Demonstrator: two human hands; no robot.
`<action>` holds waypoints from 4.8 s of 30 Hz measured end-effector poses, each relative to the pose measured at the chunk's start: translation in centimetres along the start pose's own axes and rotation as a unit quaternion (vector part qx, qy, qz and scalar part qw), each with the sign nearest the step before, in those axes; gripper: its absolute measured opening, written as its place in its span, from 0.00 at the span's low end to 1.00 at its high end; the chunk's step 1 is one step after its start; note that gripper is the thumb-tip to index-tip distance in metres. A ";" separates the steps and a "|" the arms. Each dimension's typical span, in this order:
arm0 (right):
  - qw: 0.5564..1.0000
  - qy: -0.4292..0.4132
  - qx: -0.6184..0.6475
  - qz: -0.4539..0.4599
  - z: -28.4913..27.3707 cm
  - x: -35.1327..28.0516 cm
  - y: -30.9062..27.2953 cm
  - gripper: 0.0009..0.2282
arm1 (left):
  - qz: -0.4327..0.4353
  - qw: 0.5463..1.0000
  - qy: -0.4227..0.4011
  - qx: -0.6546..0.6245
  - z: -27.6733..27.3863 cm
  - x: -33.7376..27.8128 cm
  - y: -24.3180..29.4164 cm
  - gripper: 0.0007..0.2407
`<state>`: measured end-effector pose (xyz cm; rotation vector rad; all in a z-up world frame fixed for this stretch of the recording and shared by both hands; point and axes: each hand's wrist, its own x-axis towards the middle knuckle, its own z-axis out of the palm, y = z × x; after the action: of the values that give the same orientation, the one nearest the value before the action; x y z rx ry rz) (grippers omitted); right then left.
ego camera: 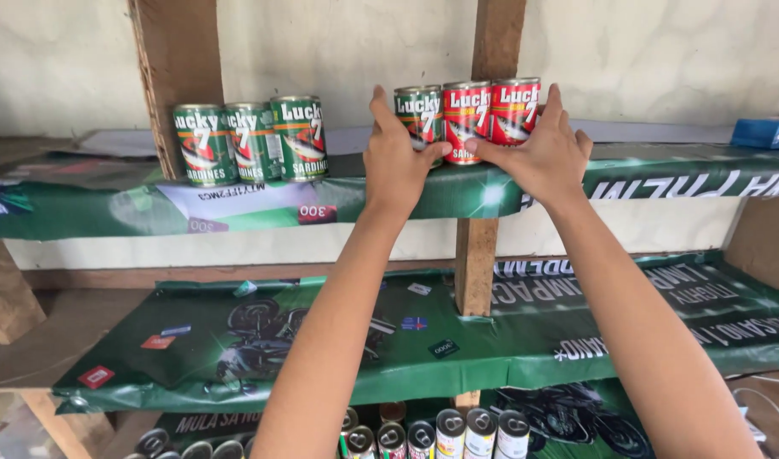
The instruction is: Stocking canned goods from a cardboard box onto grocery store shelves.
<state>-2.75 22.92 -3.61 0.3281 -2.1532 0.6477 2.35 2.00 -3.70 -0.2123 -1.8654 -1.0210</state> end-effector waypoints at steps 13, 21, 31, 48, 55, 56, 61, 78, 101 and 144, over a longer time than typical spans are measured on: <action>0.997 0.013 0.074 -0.024 1.0 -0.1 2.3 0.43 | 0.020 0.999 -0.032 -0.013 0.4 -0.6 -0.5 0.48; 0.958 0.197 0.155 -0.142 -0.1 -3.1 -2.8 0.30 | 0.435 0.843 0.004 0.316 -4.7 -6.9 -2.4 0.26; 0.918 0.046 0.303 -0.253 7.5 -2.5 -19.0 0.24 | 0.359 0.888 0.018 0.286 -17.7 -6.4 -8.7 0.21; 0.979 0.140 0.007 -0.147 9.6 -4.4 -18.4 0.35 | 0.253 0.946 0.019 0.203 -21.0 -3.7 -10.8 0.13; 0.969 0.168 -0.041 -0.175 9.5 -4.5 -17.4 0.30 | 0.207 0.965 0.002 0.162 -19.6 -2.3 -10.4 0.17; 0.961 0.190 -0.064 -0.191 9.5 -4.6 -17.3 0.29 | 0.217 0.963 0.006 0.160 -19.5 -2.3 -10.5 0.17; 0.947 0.214 -0.132 -0.202 9.3 -4.8 -17.4 0.25 | 0.166 0.976 -0.012 0.141 -19.2 -2.2 -10.6 0.16; 0.940 0.154 0.019 -0.304 6.9 -7.6 -24.3 0.26 | 0.187 0.958 -0.075 0.202 -20.2 -4.9 -9.3 0.18; 0.973 0.050 0.050 -0.221 9.0 -3.5 -27.2 0.28 | 0.234 0.946 0.036 0.220 -23.0 -5.7 -11.7 0.15; 0.940 -0.251 0.005 -0.231 8.5 -1.2 -32.2 0.49 | 0.141 0.983 -0.103 0.050 -27.5 -6.2 -13.7 0.14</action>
<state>6.72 -8.58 1.84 1.0651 -2.4156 0.3209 16.49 -24.95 -11.19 -0.5235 -1.9960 -0.7322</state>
